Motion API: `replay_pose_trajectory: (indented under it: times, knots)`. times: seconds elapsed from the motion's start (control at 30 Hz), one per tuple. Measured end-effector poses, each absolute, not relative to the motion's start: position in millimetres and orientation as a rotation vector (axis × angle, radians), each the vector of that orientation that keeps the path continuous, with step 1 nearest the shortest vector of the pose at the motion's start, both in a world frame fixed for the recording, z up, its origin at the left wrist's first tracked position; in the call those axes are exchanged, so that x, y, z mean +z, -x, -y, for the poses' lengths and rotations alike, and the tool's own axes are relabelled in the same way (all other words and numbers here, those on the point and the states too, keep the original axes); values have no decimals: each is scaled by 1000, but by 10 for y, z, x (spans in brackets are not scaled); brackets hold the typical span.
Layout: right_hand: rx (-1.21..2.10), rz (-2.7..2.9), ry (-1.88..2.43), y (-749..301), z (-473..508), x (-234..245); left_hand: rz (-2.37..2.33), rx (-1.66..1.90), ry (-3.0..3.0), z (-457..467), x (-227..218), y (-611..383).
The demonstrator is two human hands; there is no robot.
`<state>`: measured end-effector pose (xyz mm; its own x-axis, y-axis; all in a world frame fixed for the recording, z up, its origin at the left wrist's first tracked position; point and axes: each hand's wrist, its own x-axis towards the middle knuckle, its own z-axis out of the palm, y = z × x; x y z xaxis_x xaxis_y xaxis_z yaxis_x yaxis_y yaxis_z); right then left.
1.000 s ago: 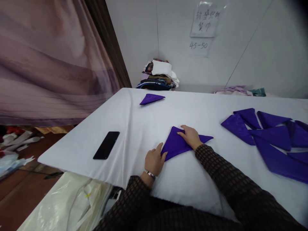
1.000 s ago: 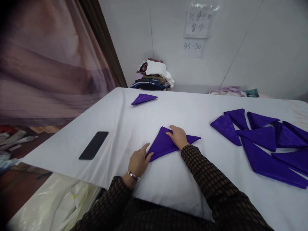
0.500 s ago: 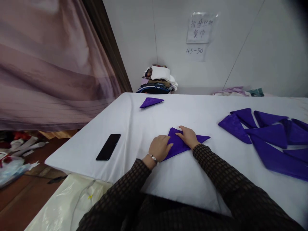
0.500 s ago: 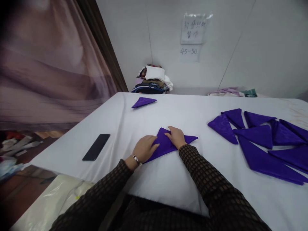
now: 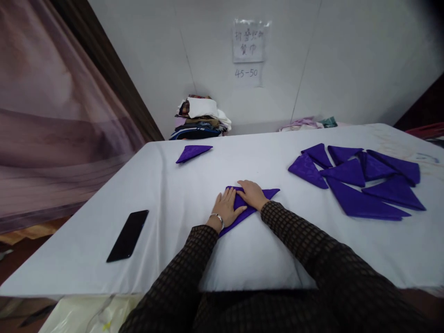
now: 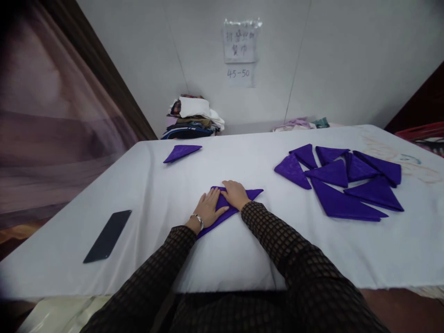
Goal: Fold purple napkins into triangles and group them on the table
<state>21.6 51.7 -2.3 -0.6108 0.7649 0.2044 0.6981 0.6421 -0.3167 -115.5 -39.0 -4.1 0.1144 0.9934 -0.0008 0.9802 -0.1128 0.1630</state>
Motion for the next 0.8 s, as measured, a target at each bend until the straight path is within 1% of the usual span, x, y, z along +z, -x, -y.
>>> replay_pose_trajectory:
  times: [0.2, 0.47, 0.63, 0.7, 0.8]
  knots:
    - [151, 2574, 1169, -655, -655, 9, -2017, 117, -2263, 376, -24, 1152]
    - [47, 2463, 1423, -1317, -964, -13, -2013, 120, -2231, 383, 12, 1135]
    - [13, 2288, 1555, -1429, -999, 105, -2017, 121, -2217, 380, 25, 1127]
    - [28, 2269, 1422, -1282, -870, 175, -2019, 118, -2225, 376, 18, 1129]
    - [139, 2391, 1025, -877, -521, 218, -2026, 105, -2251, 372, 1, 1139]
